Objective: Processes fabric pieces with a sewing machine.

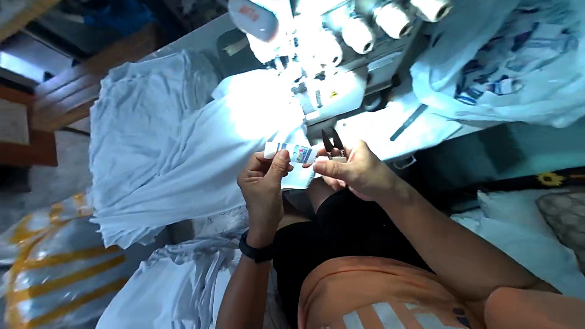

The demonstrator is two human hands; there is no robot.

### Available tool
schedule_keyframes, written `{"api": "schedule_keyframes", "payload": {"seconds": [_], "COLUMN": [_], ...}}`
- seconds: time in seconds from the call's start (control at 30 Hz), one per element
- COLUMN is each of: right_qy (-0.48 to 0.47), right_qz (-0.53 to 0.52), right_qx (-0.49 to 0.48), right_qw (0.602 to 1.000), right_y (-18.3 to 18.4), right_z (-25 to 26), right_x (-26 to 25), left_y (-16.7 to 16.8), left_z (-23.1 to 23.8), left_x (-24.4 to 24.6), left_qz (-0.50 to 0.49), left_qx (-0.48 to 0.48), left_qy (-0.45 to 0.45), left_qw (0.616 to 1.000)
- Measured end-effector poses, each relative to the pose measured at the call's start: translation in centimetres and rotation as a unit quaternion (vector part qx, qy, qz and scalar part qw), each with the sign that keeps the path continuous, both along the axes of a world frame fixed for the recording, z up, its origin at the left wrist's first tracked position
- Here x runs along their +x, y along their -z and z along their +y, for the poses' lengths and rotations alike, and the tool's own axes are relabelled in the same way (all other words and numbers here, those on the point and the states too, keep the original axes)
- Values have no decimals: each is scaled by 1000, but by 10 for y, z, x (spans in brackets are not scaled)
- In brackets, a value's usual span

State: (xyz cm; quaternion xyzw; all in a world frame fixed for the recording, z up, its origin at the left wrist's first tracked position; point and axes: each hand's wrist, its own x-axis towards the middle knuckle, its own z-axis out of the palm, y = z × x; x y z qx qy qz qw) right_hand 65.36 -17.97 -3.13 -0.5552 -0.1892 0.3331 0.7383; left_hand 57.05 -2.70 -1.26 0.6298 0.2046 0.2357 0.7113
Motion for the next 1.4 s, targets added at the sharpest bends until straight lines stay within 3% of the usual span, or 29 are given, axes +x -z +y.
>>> {"api": "schedule_keyframes", "payload": {"seconds": [0.13, 0.27, 0.43, 0.6, 0.67, 0.77, 0.9, 1.03, 1.2, 1.4], "right_qy": [91, 120, 108, 67, 72, 80, 80, 76, 74, 77], "right_qz": [41, -100, -282, -252, -232, -223, -222, -221, -220, -103], "right_qx": [73, 43, 12, 19, 14, 3, -11, -11, -12, 18], "right_qw": [992, 987, 953, 965, 970, 972, 972, 972, 973, 992], "right_y": [12, 8, -8, -20, -22, -24, -24, -22, -19, -12], "right_z": [16, 17, 14, 11, 9, 9, 9, 11, 13, 17], "right_x": [-15, -14, -3, 6, 5, 4, 6, 6, 6, 8], "left_y": [11, 14, 20, 29, 31, 29, 18, 5, 1, 0], "left_z": [-3, -4, 1, 7, 9, 11, 11, 6, 4, 7], "left_x": [-3, -4, -5, -3, -1, -1, -7, -11, -12, -10], "left_qz": [-4, -24, -32, -46, -62, -58, -35, -17, 9, 29], "left_qx": [-31, -136, -305, -377, -366, -293, -100, 51, 68, 111], "left_qy": [-29, 6, 172, 284, 314, 301, 202, 127, 109, 120], "left_qw": [999, 990, 936, 880, 874, 906, 974, 990, 992, 986]}}
